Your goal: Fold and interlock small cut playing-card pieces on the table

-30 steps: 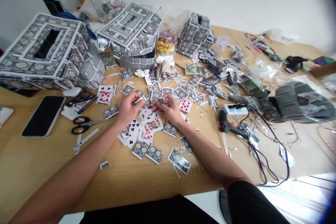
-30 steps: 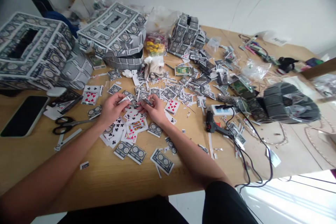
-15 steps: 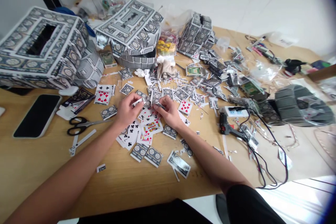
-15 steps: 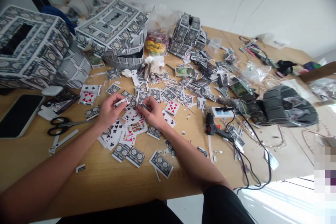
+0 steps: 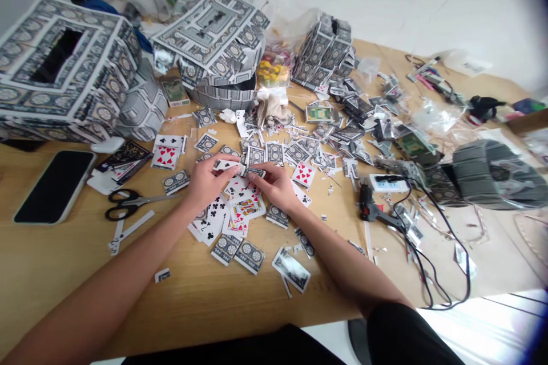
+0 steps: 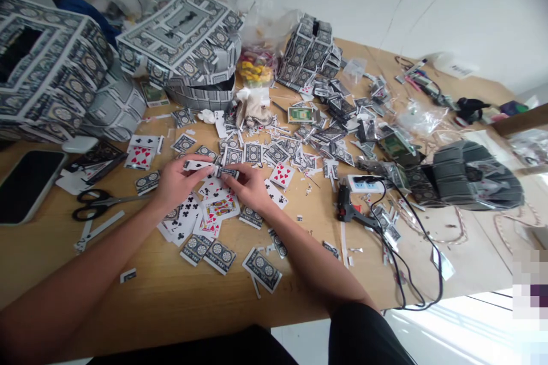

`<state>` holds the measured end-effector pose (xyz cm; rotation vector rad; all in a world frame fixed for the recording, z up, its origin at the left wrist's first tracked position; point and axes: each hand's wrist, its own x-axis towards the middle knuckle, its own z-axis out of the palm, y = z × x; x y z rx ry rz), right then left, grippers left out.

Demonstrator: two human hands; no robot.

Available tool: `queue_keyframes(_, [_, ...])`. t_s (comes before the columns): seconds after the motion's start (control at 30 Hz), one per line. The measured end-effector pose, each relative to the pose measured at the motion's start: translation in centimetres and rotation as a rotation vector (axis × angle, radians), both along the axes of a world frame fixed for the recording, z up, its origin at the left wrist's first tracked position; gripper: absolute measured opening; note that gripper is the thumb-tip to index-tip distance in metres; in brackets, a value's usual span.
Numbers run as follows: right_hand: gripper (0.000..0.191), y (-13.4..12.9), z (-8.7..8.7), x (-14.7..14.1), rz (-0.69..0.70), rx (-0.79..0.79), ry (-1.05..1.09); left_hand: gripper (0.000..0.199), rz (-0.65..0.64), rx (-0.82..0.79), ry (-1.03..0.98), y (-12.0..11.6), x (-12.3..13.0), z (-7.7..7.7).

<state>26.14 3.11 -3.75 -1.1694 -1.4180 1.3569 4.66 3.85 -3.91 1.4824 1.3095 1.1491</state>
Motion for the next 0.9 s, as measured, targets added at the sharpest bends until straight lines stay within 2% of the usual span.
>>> queue_keyframes(0.2, [0.038,-0.04,-0.35,0.08,0.032,-0.036,0.043,0.018,0.046,0.058,0.039,0.07,-0.03,-0.14])
queue_keyframes(0.5, [0.035,-0.11,-0.37,-0.10,0.045,-0.012,0.057,0.020,0.095,0.053,0.051,-0.11,0.13,0.16])
queue_keyframes(0.9, [0.037,-0.20,-0.33,-0.12,0.036,-0.031,0.033,0.018,0.032,0.079,0.102,0.03,-0.08,-0.29])
